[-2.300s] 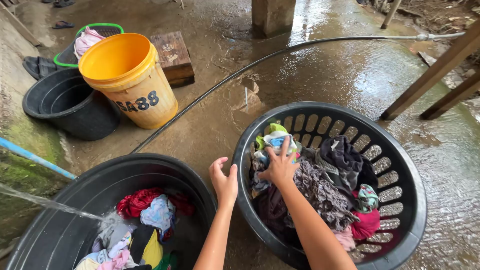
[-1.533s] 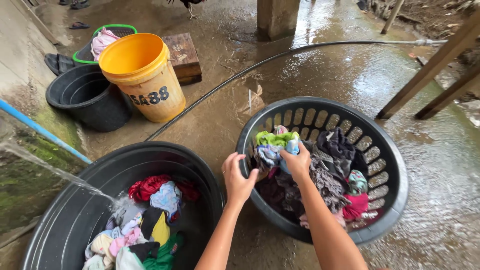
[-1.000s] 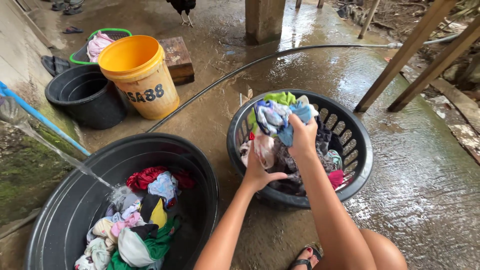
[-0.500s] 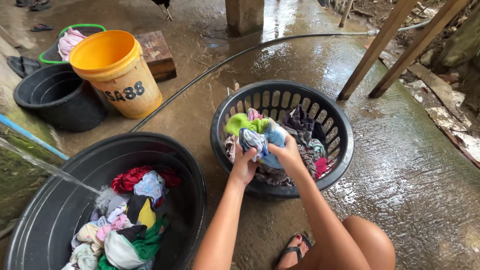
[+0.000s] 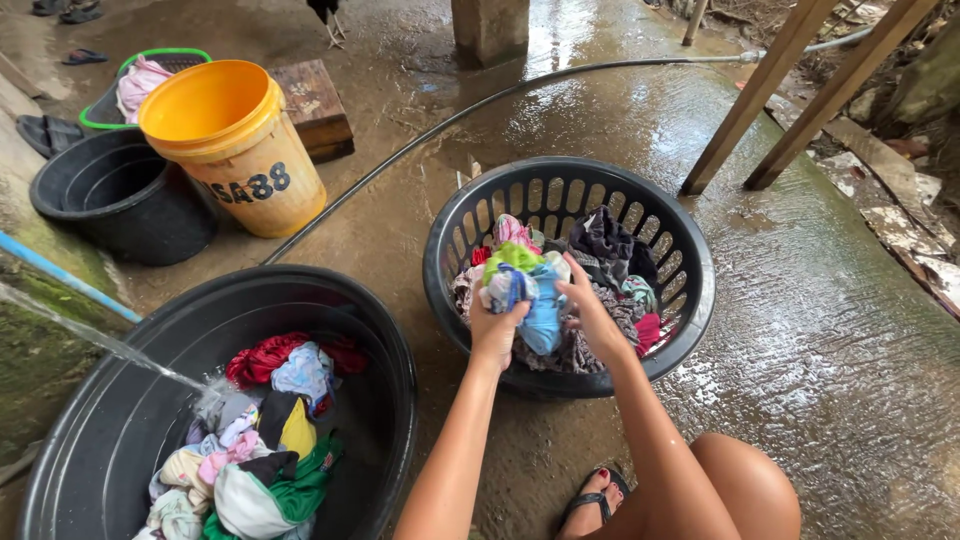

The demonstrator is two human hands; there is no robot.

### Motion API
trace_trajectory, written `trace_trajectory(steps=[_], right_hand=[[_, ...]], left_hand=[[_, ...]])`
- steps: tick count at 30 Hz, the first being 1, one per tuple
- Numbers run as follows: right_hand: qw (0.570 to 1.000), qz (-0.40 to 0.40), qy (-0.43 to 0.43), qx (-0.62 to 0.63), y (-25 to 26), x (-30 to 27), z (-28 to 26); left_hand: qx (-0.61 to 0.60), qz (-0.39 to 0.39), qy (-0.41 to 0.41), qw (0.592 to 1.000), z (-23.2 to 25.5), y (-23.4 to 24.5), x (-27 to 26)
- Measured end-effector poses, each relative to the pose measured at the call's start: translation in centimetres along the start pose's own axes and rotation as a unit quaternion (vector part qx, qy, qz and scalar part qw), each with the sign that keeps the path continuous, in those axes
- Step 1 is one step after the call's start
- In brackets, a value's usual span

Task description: Manually wash a large pile of laundry by hand in a basin with running water.

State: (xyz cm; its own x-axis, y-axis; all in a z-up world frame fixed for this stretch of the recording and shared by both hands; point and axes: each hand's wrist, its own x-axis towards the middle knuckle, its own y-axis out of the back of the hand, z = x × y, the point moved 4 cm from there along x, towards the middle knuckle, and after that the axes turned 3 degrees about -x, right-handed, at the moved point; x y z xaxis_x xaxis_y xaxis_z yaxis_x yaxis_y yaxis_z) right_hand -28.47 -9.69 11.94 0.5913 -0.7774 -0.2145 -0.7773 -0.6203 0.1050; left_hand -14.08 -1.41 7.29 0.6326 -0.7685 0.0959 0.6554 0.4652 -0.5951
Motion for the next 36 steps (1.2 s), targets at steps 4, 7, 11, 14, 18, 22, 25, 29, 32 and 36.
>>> trace_trajectory(steps=[4, 7, 11, 14, 18, 22, 25, 29, 32, 36], right_hand=[[0.997, 0.023, 0.039, -0.064, 4.1, 4.5, 5.3], [0.934, -0.039, 0.064, -0.349, 3.2, 5.9, 6.0], [0.856, 0.025, -0.109, -0.504, -0.2, 3.4, 2.1], [0.839, 0.074, -0.172, -0.511, -0.4, 3.2, 3.2], [0.816, 0.001, -0.220, -0.534, 1.2, 4.0, 6.9], [0.832, 0.024, -0.194, -0.519, 2.4, 5.1, 8.7], [0.826, 0.054, -0.070, -0.557, 3.9, 7.8, 12.3], [0.919, 0.193, -0.025, -0.344, 5.5, 6.0, 9.9], [0.963, 0.205, 0.035, -0.170, 4.7, 4.5, 7.2], [0.976, 0.120, 0.150, 0.102, 1.5, 2.2, 0.5]], left_hand=[[-0.024, 0.044, -0.023, 0.998, -1.7, 3.1, 0.9], [-0.030, 0.071, -0.043, 0.996, -1.4, 4.2, 0.9], [0.024, 0.072, -0.050, 0.996, -1.2, 4.0, 0.8], [0.048, 0.070, -0.054, 0.995, -1.0, 3.9, 0.5], [0.065, 0.062, -0.055, 0.995, 0.2, 3.1, -0.1], [0.105, 0.045, -0.046, 0.992, 0.3, 1.8, -0.7], [0.166, 0.044, -0.061, 0.983, 0.4, 1.5, -1.1], [0.170, 0.059, -0.063, 0.982, 0.3, 1.6, -1.0], [0.116, 0.085, -0.055, 0.988, -0.9, 2.8, -0.5], [-0.089, 0.100, -0.058, 0.989, -1.4, 4.5, -0.6]])
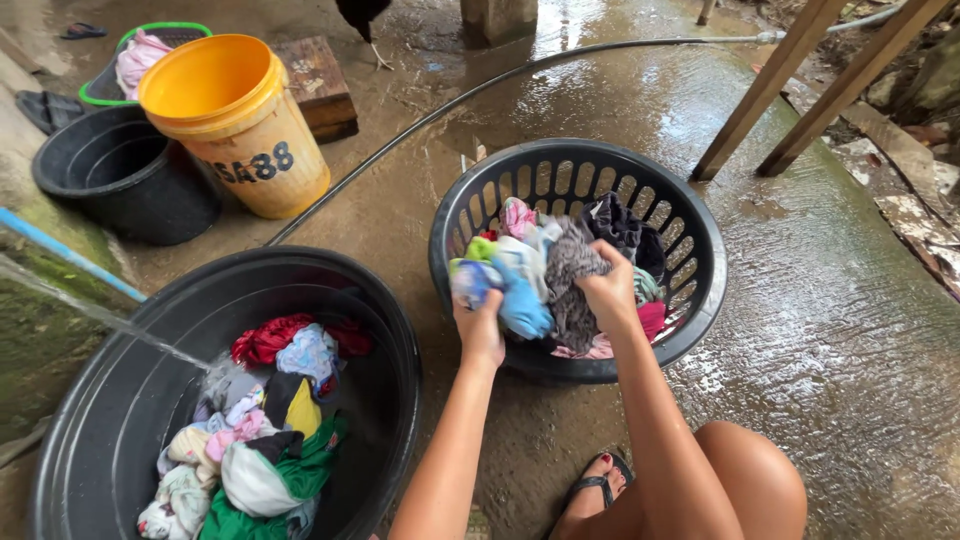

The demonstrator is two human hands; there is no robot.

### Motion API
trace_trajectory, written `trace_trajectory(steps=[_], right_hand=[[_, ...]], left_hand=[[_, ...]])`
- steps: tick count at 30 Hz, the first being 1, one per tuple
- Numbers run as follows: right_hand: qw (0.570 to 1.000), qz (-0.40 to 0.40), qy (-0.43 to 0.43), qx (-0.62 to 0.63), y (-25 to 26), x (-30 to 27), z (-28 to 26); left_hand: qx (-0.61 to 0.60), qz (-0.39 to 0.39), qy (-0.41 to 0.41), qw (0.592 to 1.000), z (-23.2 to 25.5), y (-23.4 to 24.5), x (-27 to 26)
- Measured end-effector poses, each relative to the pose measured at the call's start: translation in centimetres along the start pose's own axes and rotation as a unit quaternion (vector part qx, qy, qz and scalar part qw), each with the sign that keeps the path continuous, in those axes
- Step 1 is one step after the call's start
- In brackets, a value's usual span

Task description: Manually wash a large pile of laundry by hand in a basin with running water.

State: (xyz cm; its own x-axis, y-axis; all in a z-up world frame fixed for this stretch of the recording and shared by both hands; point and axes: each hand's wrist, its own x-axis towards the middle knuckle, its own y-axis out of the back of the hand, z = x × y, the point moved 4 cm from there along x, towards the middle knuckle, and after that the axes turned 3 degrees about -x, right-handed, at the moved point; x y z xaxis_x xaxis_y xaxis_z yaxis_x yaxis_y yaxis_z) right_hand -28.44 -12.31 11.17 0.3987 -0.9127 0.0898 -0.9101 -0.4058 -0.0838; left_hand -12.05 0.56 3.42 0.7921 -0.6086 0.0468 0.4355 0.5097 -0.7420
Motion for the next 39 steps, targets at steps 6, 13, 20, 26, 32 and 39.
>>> trace_trajectory(steps=[6, 13, 20, 26, 32, 39], right_hand=[[0.980, -0.089, 0.175, 0.036, -6.9, -2.4, -5.3], [0.972, -0.161, 0.164, 0.055, -20.3, -6.8, -4.5], [0.939, -0.289, 0.175, 0.057, -37.8, -14.9, -1.9], [0.848, -0.452, 0.276, -0.022, -46.7, -21.2, -2.3], [0.802, -0.541, 0.233, -0.099, -47.1, -22.0, 2.0], [0.860, -0.481, 0.094, -0.143, -41.5, -17.7, 2.4]], left_hand=[[-0.178, 0.007, 0.010, 0.984, 2.2, 5.9, 2.1], [-0.142, 0.069, -0.104, 0.982, 16.4, 12.8, -0.4], [-0.171, 0.070, -0.225, 0.957, 24.3, 36.2, -0.9], [-0.130, 0.259, -0.199, 0.936, 32.2, 38.7, -7.4], [0.024, 0.582, -0.016, 0.813, 30.8, 39.7, -9.9], [0.172, 0.343, -0.160, 0.909, 26.9, 32.8, -3.4]])
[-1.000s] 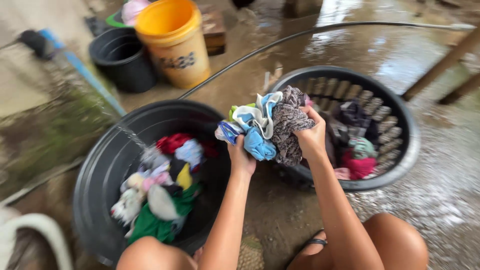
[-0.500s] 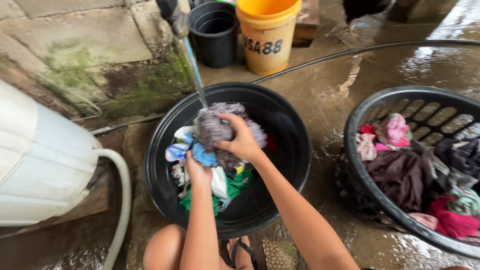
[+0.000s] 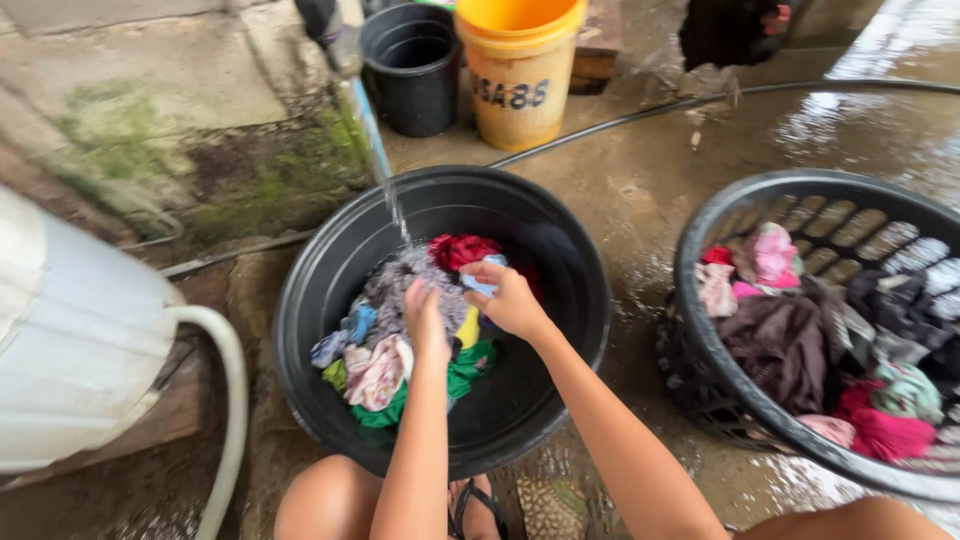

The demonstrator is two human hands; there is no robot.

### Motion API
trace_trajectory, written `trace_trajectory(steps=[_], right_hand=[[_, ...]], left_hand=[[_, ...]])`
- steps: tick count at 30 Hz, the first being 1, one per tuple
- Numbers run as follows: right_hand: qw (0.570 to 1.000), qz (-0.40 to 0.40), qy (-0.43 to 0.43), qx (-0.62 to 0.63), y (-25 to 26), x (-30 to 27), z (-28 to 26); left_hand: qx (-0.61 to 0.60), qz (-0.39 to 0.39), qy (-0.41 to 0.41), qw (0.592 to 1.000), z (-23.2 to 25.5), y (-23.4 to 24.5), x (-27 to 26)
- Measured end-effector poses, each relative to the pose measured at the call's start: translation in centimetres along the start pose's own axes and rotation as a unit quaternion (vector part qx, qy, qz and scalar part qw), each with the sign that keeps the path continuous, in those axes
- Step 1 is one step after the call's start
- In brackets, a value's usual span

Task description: Manually wash a large pile of laundry by hand in a basin with running water.

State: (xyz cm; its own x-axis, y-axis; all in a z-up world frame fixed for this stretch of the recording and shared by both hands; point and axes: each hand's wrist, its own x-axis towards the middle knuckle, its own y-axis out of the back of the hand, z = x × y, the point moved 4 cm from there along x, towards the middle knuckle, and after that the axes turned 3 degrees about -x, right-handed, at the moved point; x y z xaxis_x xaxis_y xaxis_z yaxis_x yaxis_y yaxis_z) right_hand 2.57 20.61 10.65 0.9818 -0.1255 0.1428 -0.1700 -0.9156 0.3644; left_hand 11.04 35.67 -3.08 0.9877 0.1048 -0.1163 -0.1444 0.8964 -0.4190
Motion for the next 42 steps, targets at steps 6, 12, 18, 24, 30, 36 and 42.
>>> trace_trajectory(steps=[6, 12, 18, 24, 30, 36, 42], right_hand=[[0.989, 0.135, -0.002, 0.060, 9.3, -2.1, 1.9], [0.965, 0.260, 0.011, 0.043, 20.3, -7.1, 3.8], [0.927, 0.358, -0.039, -0.108, 31.6, -13.9, 13.6], [0.793, 0.373, -0.378, -0.299, 38.2, -21.6, 15.5], [0.703, 0.334, -0.557, -0.291, 41.9, -25.1, 18.7], [0.675, 0.333, -0.600, -0.272, 43.0, -25.6, 20.5], [0.655, 0.337, -0.605, -0.303, 43.4, -26.1, 22.5]], left_hand=[[0.004, -0.235, -0.043, 0.971, 0.8, -14.2, -7.4], [0.102, -0.329, -0.077, 0.936, 0.8, -23.9, -15.7], [0.174, -0.442, -0.177, 0.862, -3.5, -31.2, -22.2], [0.411, -0.549, -0.189, 0.703, -9.7, -37.3, -26.1], [0.636, -0.537, -0.103, 0.545, -16.3, -40.4, -26.2], [0.741, -0.503, -0.037, 0.445, -17.1, -41.4, -25.5], [0.754, -0.519, 0.057, 0.398, -19.3, -42.7, -25.1]])
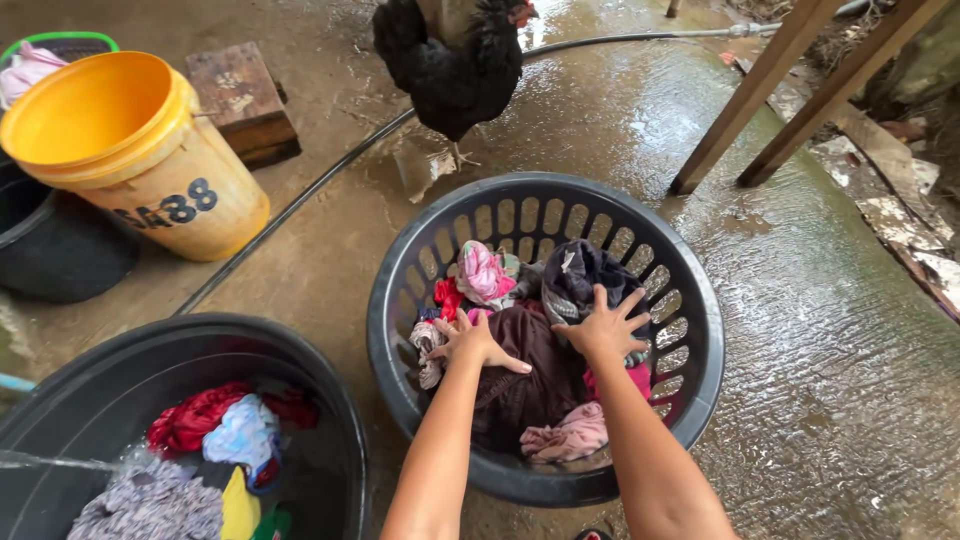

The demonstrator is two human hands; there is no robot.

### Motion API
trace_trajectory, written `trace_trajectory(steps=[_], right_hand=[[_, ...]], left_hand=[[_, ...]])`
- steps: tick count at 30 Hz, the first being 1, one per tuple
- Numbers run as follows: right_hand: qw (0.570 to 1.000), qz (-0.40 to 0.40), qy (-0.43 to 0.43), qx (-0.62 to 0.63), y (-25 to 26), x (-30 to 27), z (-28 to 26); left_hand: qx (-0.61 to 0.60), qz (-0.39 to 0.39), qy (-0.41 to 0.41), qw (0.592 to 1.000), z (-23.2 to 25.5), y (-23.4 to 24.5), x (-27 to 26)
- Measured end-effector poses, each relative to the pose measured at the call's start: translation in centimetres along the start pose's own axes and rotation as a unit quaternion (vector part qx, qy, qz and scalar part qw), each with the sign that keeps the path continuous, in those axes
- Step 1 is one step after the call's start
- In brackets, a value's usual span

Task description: Manually wash a large pile of laundry by hand in a basin with running water.

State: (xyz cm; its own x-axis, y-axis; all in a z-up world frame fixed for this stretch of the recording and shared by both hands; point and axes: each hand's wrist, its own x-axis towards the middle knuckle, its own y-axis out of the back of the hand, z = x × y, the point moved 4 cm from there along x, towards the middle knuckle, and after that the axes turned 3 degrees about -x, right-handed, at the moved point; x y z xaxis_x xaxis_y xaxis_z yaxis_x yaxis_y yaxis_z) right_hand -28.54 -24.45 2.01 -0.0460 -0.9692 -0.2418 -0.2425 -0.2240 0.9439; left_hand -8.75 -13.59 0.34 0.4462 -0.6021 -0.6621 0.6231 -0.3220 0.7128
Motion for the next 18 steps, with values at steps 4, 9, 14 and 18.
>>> trace_trajectory(steps=[4, 9, 14, 18], right_hand=[[1.000, 0.020, 0.007, -0.008, -0.5, 0.3, 0.4], [0.995, 0.076, 0.060, 0.015, -1.8, 1.1, 1.2], [0.991, 0.082, 0.096, 0.046, -1.7, 0.6, 1.1], [0.989, 0.078, 0.101, 0.071, -0.6, -0.3, 1.2]], left_hand=[[-0.016, -0.004, -0.003, 1.000, 0.2, -0.5, 1.1], [-0.025, 0.021, -0.018, 0.999, 0.6, 0.1, 0.3], [-0.056, 0.115, -0.033, 0.991, 0.5, -1.6, 0.7], [-0.091, 0.179, -0.048, 0.978, 0.4, -1.3, -0.6]])
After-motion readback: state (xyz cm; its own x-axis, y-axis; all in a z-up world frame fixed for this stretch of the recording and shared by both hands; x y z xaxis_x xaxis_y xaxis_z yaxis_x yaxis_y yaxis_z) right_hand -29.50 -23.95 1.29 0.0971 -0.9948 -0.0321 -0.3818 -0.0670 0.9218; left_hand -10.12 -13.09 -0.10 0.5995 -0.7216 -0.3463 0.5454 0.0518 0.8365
